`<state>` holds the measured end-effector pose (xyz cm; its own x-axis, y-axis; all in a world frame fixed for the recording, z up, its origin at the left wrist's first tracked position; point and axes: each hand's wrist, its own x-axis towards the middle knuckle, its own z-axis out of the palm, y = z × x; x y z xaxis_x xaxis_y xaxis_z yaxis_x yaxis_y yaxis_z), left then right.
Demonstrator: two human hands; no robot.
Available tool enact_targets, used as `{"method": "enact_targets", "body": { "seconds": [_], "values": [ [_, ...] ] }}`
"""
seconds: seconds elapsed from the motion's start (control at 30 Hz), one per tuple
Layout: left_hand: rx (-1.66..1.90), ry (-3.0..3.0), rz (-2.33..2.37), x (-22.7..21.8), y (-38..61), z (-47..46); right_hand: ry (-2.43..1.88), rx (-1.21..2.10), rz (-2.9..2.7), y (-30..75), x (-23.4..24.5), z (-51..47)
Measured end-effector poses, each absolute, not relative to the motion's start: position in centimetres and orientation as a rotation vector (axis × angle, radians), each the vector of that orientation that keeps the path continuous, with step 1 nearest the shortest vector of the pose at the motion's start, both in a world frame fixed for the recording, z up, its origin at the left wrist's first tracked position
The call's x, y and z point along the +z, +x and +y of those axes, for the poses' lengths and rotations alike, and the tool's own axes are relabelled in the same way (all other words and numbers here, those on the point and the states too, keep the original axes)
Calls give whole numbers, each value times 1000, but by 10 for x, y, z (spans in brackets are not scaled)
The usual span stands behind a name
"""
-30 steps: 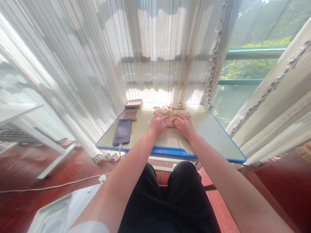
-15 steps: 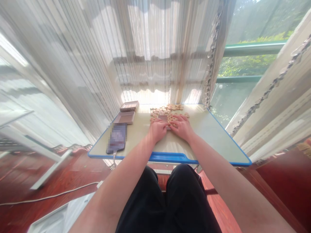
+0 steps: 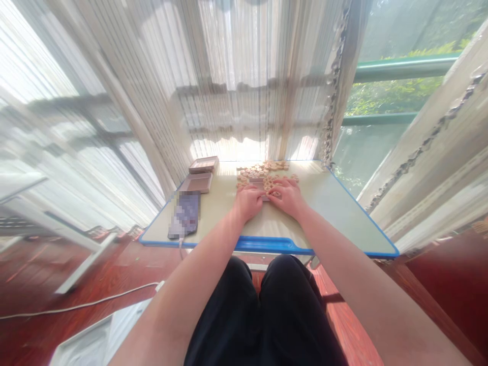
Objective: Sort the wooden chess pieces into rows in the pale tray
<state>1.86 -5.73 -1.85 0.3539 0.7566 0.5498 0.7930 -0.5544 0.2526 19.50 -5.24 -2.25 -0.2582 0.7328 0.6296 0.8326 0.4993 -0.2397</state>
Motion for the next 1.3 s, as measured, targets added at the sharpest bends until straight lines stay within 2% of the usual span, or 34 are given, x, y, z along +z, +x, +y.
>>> {"method": "enact_targets", "body": {
  "seconds": [0.23, 0.4, 0.53, 0.7, 0.87, 1.3],
  "values": [
    [-986, -2529, -1482, -19, 19, -56, -1277, -185, -2033, 195, -26, -48],
    [-1040, -2388, -1668, -15, 16, -56, -1288, -155, -1993, 196, -24, -48],
    [-1054, -2246, -1882, -15, 13, -52, -1454, -111, -1826, 203, -26, -40],
    [-889, -2242, -2028, -16, 11, -51, -1661, -8, -1710, 214, -32, -30],
    [-739, -2256, -1990, -16, 10, -52, -1698, 32, -1794, 217, -34, -28],
    [-717, -2264, -1988, -16, 10, -55, -1717, 61, -1770, 221, -34, -30]
  ]
}}
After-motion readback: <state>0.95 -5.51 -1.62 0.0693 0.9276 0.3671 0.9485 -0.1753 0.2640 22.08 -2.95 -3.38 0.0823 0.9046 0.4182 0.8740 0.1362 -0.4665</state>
